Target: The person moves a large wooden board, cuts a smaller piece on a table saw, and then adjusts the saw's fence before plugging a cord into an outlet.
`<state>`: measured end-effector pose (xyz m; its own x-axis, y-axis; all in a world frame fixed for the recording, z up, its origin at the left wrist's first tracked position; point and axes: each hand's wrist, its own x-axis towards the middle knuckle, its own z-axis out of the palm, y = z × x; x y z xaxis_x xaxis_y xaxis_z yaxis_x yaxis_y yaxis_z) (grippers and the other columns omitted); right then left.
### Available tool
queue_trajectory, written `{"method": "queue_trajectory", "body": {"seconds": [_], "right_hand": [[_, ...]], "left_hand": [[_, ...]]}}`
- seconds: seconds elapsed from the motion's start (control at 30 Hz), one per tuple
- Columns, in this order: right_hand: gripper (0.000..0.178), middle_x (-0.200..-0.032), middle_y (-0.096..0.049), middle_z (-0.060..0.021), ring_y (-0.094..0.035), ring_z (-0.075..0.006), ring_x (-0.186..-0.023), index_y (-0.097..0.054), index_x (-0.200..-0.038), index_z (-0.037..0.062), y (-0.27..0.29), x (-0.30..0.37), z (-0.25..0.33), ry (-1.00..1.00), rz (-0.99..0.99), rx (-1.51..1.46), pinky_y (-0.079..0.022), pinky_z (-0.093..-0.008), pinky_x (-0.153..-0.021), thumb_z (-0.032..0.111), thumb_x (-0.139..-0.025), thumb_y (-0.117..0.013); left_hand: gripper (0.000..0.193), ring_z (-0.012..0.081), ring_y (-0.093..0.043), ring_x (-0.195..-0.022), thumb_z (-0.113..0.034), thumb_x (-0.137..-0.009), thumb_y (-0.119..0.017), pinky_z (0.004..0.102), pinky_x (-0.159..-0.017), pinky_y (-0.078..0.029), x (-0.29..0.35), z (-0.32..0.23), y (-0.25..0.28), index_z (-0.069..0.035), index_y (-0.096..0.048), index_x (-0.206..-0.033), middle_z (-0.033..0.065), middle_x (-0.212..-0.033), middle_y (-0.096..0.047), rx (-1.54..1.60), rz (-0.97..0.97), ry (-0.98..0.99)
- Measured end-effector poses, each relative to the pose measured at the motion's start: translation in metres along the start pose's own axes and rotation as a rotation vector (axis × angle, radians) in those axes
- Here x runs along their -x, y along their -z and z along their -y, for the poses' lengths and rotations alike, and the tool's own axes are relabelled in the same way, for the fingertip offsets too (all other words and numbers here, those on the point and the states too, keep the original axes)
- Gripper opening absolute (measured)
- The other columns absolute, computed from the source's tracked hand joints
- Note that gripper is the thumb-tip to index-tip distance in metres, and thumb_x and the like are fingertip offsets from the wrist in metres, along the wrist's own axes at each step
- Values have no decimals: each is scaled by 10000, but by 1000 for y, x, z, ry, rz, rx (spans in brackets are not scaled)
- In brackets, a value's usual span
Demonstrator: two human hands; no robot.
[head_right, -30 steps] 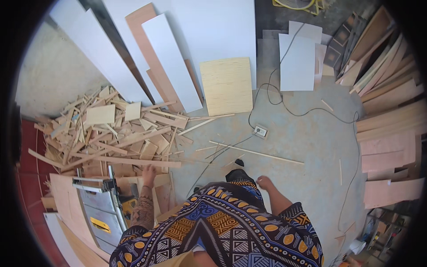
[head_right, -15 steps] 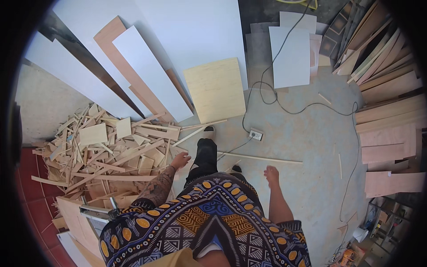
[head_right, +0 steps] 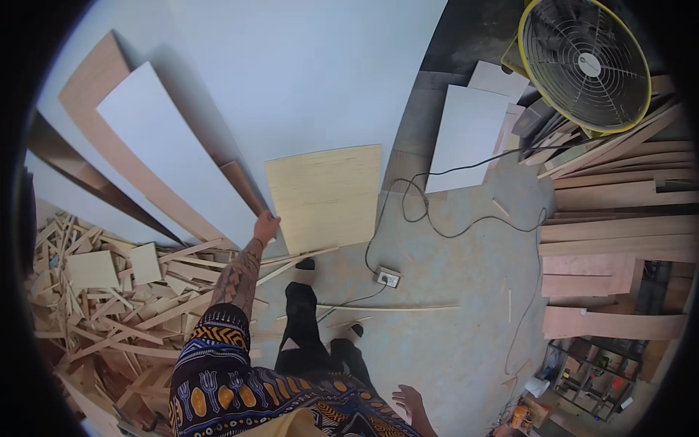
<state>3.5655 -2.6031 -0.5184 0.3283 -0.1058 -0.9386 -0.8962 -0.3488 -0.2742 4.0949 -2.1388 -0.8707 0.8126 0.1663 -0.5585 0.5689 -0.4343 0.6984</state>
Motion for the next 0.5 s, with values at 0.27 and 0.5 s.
{"method": "queue_trajectory", "body": {"seconds": [0.27,0.5], "right_hand": [[447,-1070,-701,-95,-674,-220,-872,-540,-1347,194,-3,57,-101,-465,-567,-674,-514,-362,-663,408,-957,-586],[475,-1140,-669,-142,-661,-267,-995,-483,-1342,111,-55,23,-27,-635,-337,-587,-505,-450,-836,375,-957,-566]], "left_hand": [[950,402,-467,-1295,-305,-735,-799,422,-1089,-385,-183,-56,-21,111,-297,-1426,292,-1391,-463,142,-326,122],[714,268,-593,-1098,-223,-737,-810,369,-937,-470,-184,-67,28,68,-446,-1279,172,-1205,-596,423,-224,171]]}}
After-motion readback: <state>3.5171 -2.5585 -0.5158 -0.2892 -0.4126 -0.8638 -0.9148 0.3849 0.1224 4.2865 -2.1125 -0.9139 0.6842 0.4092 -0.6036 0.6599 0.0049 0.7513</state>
